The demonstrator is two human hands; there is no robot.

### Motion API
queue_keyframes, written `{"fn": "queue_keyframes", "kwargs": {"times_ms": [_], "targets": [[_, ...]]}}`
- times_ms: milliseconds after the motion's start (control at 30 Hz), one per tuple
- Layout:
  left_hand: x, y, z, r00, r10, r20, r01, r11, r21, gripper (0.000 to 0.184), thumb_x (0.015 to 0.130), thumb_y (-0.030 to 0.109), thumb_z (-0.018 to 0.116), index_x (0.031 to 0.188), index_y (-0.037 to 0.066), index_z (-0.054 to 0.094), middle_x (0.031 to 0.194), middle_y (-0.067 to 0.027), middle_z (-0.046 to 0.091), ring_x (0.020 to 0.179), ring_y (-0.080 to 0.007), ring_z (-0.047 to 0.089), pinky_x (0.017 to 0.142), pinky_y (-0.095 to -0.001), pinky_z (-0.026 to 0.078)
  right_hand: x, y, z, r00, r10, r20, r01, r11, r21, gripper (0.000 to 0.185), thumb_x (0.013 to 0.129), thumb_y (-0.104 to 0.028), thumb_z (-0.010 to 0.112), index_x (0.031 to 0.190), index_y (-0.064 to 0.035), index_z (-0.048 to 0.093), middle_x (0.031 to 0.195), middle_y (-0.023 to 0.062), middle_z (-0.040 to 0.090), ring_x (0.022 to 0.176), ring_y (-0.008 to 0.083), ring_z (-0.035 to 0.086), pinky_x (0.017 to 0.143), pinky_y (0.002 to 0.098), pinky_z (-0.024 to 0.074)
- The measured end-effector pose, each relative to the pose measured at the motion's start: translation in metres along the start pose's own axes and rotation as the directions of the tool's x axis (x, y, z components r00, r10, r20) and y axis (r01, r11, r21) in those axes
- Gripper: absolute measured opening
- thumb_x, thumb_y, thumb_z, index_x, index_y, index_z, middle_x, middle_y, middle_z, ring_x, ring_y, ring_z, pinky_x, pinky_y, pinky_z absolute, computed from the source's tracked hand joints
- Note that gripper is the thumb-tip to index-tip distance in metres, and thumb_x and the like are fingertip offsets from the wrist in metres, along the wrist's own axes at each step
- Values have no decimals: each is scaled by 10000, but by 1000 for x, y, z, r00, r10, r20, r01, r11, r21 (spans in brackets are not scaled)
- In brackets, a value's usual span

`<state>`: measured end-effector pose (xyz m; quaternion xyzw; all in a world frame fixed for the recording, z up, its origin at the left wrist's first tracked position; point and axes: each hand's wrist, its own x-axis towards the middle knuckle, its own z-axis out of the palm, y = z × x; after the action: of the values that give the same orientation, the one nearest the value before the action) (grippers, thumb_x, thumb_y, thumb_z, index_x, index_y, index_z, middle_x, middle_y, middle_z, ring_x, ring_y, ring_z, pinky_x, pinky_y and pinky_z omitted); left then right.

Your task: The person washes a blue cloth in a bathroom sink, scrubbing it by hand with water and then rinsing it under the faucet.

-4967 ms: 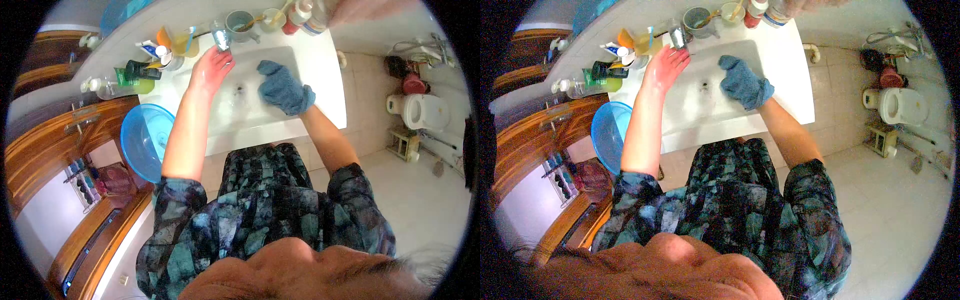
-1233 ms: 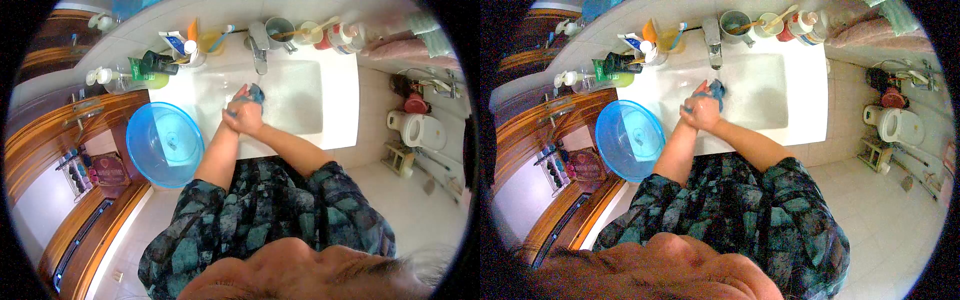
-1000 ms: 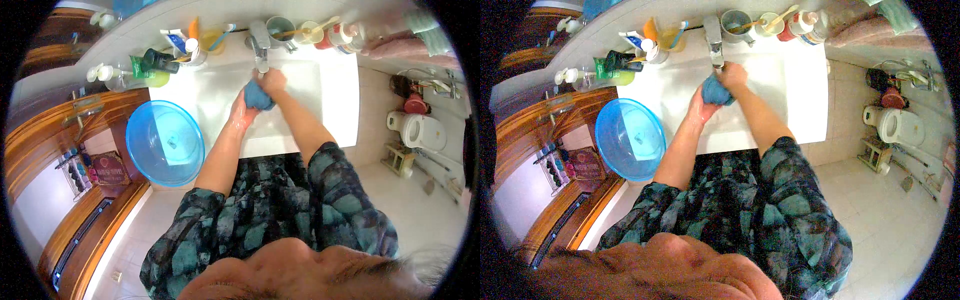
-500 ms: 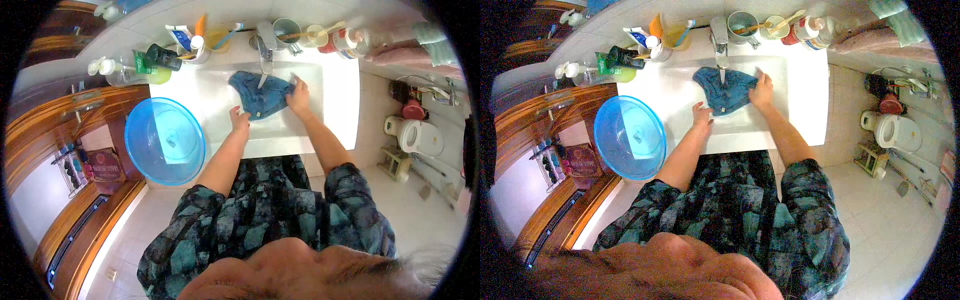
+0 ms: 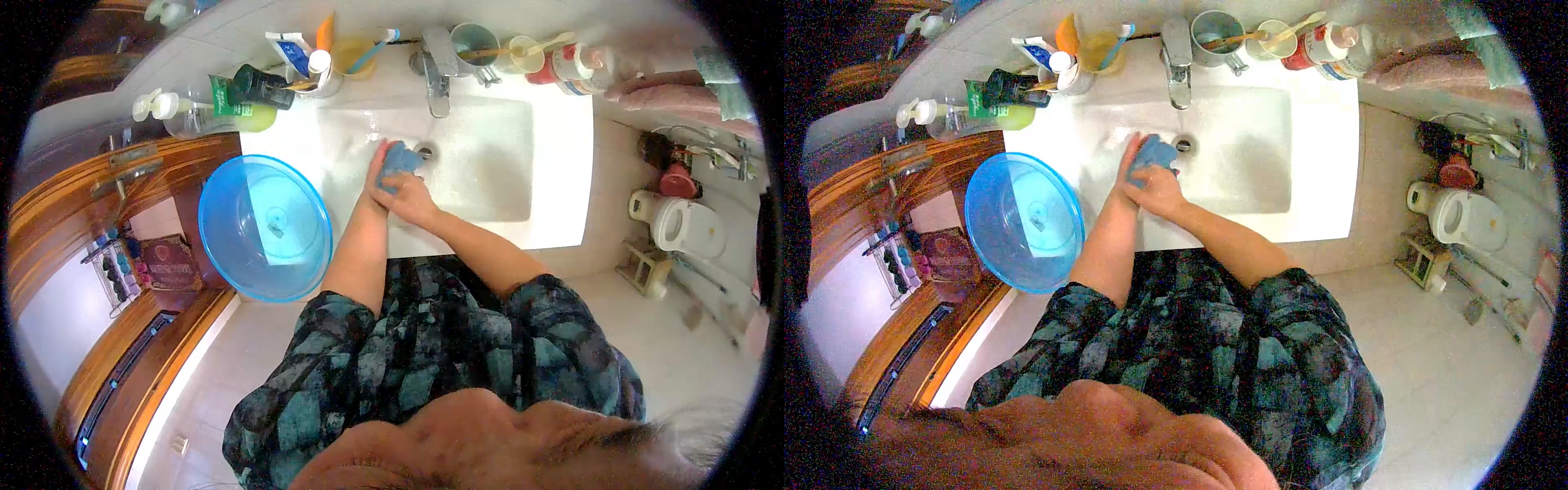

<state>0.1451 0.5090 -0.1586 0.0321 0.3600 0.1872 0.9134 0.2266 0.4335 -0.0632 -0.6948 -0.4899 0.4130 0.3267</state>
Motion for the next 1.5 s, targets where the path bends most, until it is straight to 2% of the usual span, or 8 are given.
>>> {"fn": "queue_keyframes", "kwargs": {"times_ms": [100,267,667,800,1200,1233,1333,1500], "targets": [[5,-18,-5,930,-198,309,309,877,-368,434,918,416,493,1201,87,505,1156,-105,560,1016,-258,559,859,-405,471,2,-12,4,943,-207,-259,132,951,-280,320,762,-387,602,727,-74,659,700,169,635,654,355,617,616,445,488],[-31,-18,94,959,83,-271,-60,994,93,376,938,353,468,1168,58,506,1144,-87,566,1103,-219,523,946,-395,435,84,76,-13,912,-35,-409,-130,921,-368,318,771,-405,566,792,-110,684,761,169,650,692,358,627,644,460,500],[9,-12,-2,884,109,-455,-12,977,211,674,867,600,425,1406,225,270,1454,-104,285,1332,-312,282,1070,-548,193,98,201,-32,894,40,-446,-274,837,-474,472,826,-394,587,1175,-93,487,980,189,633,864,352,621,733,448,497],[17,-3,8,962,-14,-273,44,994,104,725,862,646,378,1434,232,213,1467,-93,269,1323,-321,297,1049,-586,202,83,88,-19,969,214,122,-231,962,148,498,762,-366,689,1092,-53,485,927,188,636,859,313,631,744,396,495],[43,-24,-40,987,131,97,-107,970,-219,320,957,335,403,1180,127,503,1061,-48,559,967,-198,550,854,-376,461,44,15,7,859,-384,-339,319,919,-232,211,735,-326,640,686,-121,644,621,114,621,550,329,597,514,437,468],[33,-18,-12,770,263,582,-49,933,-358,335,972,322,378,1206,103,474,1121,-64,539,998,-206,541,902,-373,436,58,19,1,864,-263,-429,147,947,-284,262,735,-350,636,653,-102,626,616,123,617,553,335,598,512,425,466],[-14,-8,72,980,109,-169,-105,994,32,382,927,384,461,1193,114,502,1182,-88,521,1076,-237,519,948,-421,411,95,51,-28,734,358,-577,-414,910,38,354,739,-422,606,696,-71,625,653,149,629,609,358,614,554,429,474],[-9,-9,62,890,438,-128,-280,746,604,467,841,304,656,1207,64,493,1093,-55,562,1036,-175,522,945,-323,385,68,99,-99,790,-337,-512,208,933,-293,223,710,-198,674,840,-40,586,817,118,626,789,324,606,747,424,475]]}}
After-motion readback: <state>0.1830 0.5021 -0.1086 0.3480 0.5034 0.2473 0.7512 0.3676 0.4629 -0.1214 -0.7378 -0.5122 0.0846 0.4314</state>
